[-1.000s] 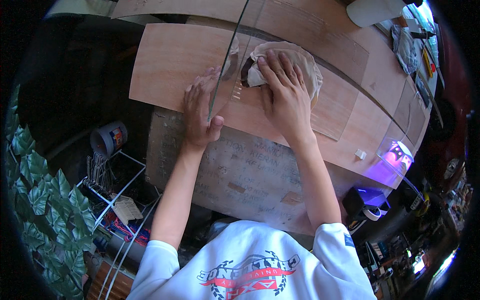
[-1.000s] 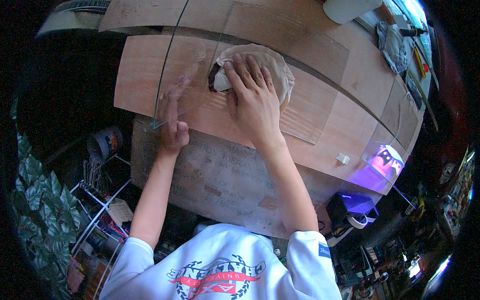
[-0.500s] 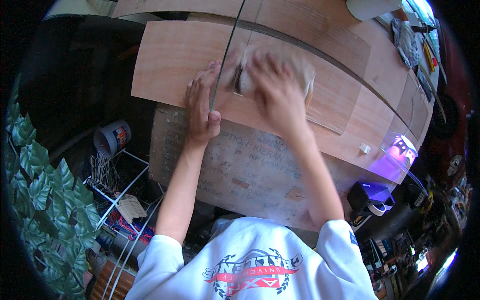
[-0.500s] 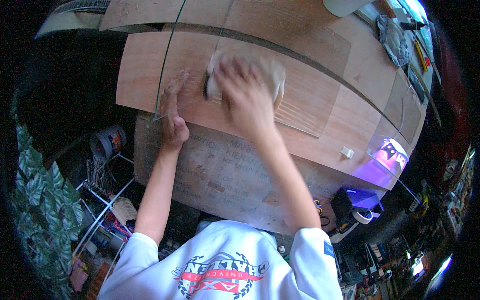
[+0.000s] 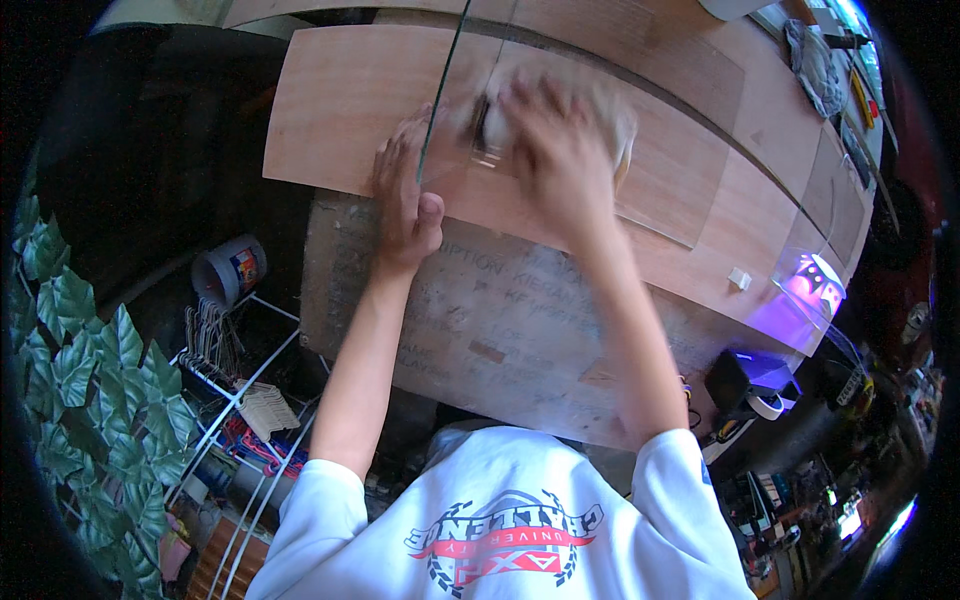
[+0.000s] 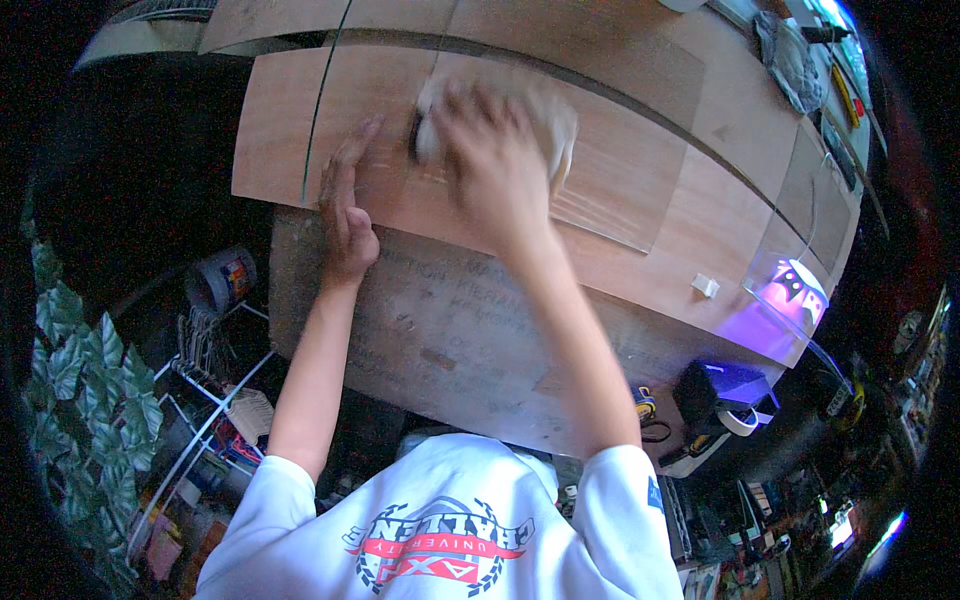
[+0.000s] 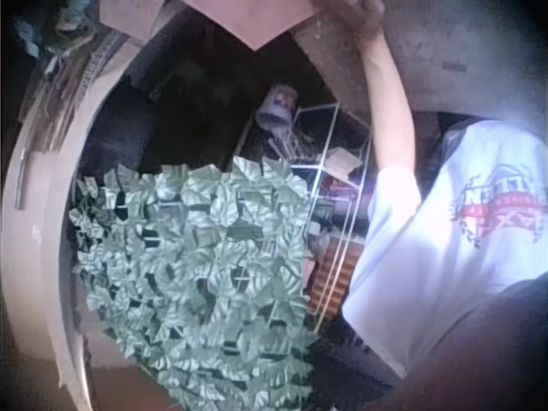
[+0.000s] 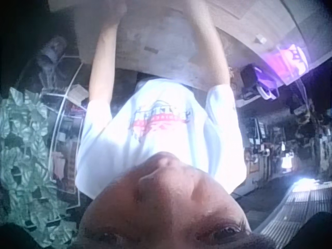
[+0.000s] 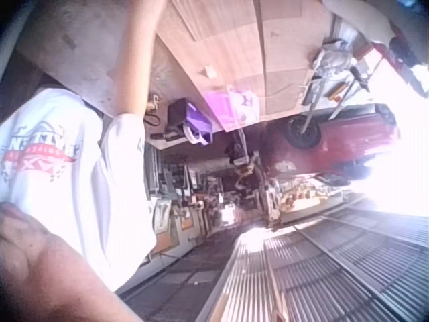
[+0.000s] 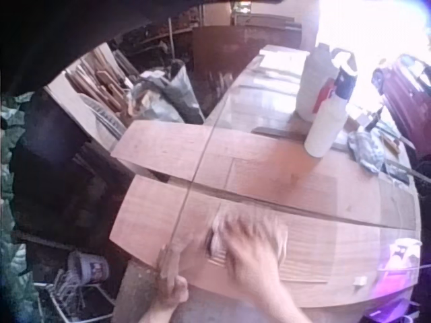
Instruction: The person applies adhesive to the edges of a glass panel, joins it to another panel, and cures the bond using a UV light. They then spray and wipe the surface with a cloth.
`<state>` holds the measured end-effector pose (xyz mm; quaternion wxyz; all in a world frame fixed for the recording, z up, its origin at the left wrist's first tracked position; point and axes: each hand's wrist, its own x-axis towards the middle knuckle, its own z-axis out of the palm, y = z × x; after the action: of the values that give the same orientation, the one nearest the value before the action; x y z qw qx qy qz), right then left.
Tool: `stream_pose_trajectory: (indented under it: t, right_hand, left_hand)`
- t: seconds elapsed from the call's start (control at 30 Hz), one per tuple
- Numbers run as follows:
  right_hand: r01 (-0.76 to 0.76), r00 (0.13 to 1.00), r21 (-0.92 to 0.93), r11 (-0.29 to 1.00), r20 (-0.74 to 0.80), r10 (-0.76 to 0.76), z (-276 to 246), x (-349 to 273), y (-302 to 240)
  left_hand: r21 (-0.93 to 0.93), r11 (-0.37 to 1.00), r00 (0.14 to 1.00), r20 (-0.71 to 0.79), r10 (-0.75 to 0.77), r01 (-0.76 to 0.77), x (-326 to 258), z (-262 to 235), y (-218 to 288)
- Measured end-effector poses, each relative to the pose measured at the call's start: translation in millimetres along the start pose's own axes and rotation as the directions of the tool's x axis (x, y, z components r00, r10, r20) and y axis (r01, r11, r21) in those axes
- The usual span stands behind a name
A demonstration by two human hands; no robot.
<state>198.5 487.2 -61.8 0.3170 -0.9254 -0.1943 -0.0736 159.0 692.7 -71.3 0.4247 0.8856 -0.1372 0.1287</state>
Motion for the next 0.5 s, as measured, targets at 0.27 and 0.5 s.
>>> stream_pose_trajectory:
  t: [0.27,0.5]
  right_hand:
    - [-0.282,0.955,-0.09,0.955,-0.116,0.272,-50,-28,17]
    - [-0.11,0.984,0.049,0.993,0.144,0.102,-3,-49,-32]
  left_hand:
    - [0.066,0.997,0.999,0.006,-0.049,0.049,-2,0,4]
    - [0.094,0.995,0.998,0.067,0.016,-0.022,2,-2,6]
